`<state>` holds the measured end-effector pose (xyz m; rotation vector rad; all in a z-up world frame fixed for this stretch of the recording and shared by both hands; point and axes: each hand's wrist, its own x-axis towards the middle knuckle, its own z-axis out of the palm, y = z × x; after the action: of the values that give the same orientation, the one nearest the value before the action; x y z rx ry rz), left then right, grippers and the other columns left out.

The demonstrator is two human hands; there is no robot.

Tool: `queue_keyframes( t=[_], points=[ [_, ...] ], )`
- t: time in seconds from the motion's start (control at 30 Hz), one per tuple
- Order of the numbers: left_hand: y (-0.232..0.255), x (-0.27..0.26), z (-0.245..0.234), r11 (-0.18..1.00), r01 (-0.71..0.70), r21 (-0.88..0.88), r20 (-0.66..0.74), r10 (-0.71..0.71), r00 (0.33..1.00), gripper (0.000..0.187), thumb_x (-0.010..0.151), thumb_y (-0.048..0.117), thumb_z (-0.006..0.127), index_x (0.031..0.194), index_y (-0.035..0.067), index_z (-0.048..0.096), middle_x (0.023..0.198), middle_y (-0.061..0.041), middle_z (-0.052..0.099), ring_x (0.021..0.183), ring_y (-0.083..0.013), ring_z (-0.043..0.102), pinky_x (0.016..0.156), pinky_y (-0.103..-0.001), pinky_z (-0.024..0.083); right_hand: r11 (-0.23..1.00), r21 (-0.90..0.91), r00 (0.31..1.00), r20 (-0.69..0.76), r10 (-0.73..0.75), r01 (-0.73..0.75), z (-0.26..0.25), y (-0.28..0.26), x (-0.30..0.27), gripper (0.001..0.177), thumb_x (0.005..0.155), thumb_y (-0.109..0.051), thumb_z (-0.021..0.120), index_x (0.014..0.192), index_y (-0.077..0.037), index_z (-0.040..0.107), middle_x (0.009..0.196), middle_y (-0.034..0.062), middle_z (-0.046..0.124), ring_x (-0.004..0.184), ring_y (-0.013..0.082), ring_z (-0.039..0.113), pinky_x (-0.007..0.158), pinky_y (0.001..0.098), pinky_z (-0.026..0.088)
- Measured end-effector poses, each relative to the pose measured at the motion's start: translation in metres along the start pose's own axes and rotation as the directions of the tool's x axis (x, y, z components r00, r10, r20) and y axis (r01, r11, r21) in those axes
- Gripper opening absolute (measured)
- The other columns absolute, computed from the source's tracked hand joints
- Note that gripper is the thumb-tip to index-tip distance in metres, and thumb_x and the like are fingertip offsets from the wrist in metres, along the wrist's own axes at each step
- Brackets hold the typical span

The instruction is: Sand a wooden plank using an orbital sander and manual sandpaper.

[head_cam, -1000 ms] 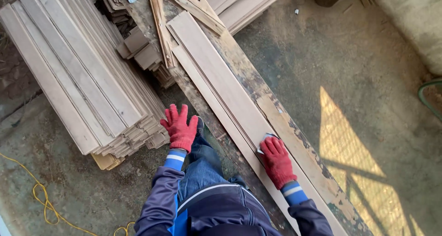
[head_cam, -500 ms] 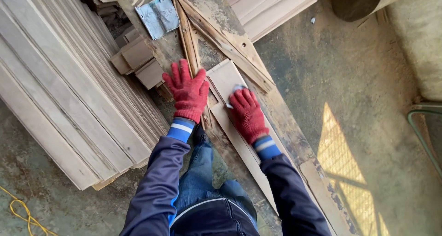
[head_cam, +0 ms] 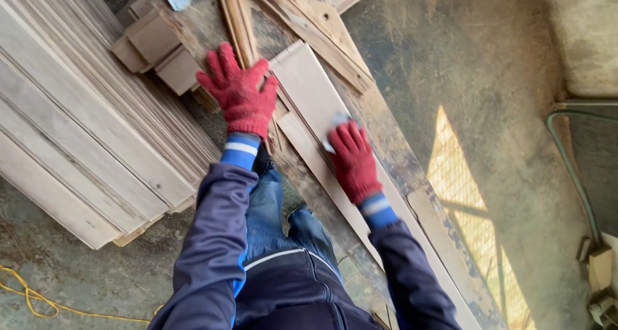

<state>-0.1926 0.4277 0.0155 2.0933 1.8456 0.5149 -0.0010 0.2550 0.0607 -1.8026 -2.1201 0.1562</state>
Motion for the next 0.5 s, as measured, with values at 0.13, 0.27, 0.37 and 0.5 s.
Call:
queue_keyframes(
  t=[0.13,0.27,0.37,0.5],
  points=[
    [-0.014,-0.001,0.016,0.999,-0.015,-0.035,-0.007,0.015,1.000,0.033,0.086,0.036,0.085,0.115,0.022,0.081,0.160,-0.026,0.026,0.147,-0.0553,0.010,0.113,-0.083,0.002,0.985,0.022,0.978,0.125,0.166,-0.170,-0.036,0.004,-0.195,0.053,0.080,-0.015,0.076,0.130,-0.007,0.060,0.139,0.0126,0.057,0.137,0.0392,0.051,0.118,0.0541,0.038],
    [-0.031,-0.001,0.024,0.984,-0.161,-0.081,-0.075,0.155,0.985,0.035,0.092,0.034,0.088,0.124,0.021,0.083,0.163,-0.024,0.024,0.148,-0.0538,0.010,0.112,-0.082,-0.003,0.916,-0.001,0.903,0.170,0.396,-0.401,-0.056,-0.007,-0.355,0.051,0.079,-0.010,0.072,0.128,-0.007,0.058,0.138,0.0123,0.057,0.134,0.0362,0.052,0.123,0.0515,0.038],
    [-0.045,-0.008,0.031,0.976,-0.212,-0.057,-0.054,0.209,0.976,0.037,0.099,0.034,0.083,0.133,0.021,0.081,0.167,-0.022,0.019,0.151,-0.0507,0.005,0.113,-0.080,-0.008,0.880,-0.071,0.863,0.174,0.475,-0.470,-0.044,-0.007,-0.381,0.058,0.081,-0.011,0.072,0.137,-0.009,0.058,0.148,0.0130,0.057,0.143,0.0357,0.050,0.124,0.0491,0.038],
    [-0.046,-0.005,0.040,0.972,-0.231,-0.047,-0.110,0.225,0.968,0.038,0.099,0.039,0.079,0.134,0.023,0.080,0.169,-0.019,0.018,0.154,-0.0461,0.003,0.116,-0.076,-0.010,0.942,0.072,0.943,0.088,0.322,-0.329,-0.044,-0.006,-0.247,0.044,0.080,-0.007,0.071,0.123,-0.001,0.061,0.130,0.0141,0.061,0.123,0.0376,0.057,0.117,0.0511,0.042]
  ],
)
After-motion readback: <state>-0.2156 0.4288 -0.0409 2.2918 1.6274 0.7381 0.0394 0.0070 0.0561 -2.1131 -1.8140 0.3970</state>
